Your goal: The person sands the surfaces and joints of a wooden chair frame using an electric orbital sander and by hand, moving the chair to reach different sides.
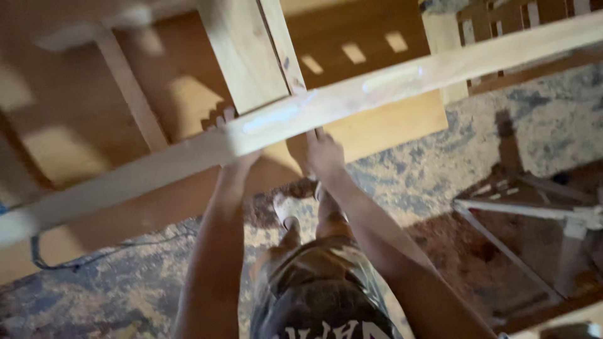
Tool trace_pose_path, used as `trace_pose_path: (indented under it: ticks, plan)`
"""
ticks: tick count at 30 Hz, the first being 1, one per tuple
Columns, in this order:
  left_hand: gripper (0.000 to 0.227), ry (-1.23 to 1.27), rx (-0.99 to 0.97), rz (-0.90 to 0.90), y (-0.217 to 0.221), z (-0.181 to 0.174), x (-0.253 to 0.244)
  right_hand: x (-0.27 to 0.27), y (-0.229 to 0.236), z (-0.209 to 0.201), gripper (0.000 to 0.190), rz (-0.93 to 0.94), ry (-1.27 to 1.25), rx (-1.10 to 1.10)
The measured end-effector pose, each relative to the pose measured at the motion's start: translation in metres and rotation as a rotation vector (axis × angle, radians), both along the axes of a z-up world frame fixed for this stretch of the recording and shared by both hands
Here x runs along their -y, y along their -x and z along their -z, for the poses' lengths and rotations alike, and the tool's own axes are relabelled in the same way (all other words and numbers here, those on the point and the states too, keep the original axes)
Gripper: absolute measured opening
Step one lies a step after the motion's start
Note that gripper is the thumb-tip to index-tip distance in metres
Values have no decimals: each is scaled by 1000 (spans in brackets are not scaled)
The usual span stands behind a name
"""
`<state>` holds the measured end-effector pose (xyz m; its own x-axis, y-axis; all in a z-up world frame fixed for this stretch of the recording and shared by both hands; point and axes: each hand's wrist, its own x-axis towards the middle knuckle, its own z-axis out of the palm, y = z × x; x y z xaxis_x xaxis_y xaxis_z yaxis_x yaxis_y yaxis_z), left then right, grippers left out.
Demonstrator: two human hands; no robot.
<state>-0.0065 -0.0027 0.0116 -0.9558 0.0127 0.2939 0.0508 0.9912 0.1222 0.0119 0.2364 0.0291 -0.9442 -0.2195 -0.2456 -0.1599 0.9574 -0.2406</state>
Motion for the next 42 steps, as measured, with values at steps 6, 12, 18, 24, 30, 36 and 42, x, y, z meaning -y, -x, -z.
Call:
trace_pose_path:
  ticks: [6, 12, 18, 24, 30, 36, 42]
  plan:
    - [68, -103, 287, -91, 4, -33, -6, 8, -14, -20, 74, 29, 138, -39]
    - [55, -96, -79, -10, -5, -9, -7, 17, -7, -8, 50, -47, 63, 22]
    - [47, -22, -286, 53, 1, -19, -3, 16, -8, -17, 47, -62, 157, -134]
    - [48, -61, 8, 13, -9, -29, -7, 14, -2, -16, 47, -53, 141, -106]
    - [57, -88, 88, -46, -3, -28, -11, 16, 17, -14, 27, -86, -128, 173]
    - [51, 26, -93, -36, 1, -23, -5, 13, -15, -45, 76, -60, 25, 24]
    - [56, -40, -99, -15, -8, -37, -8, 15, -12, -27, 65, -72, -27, 14]
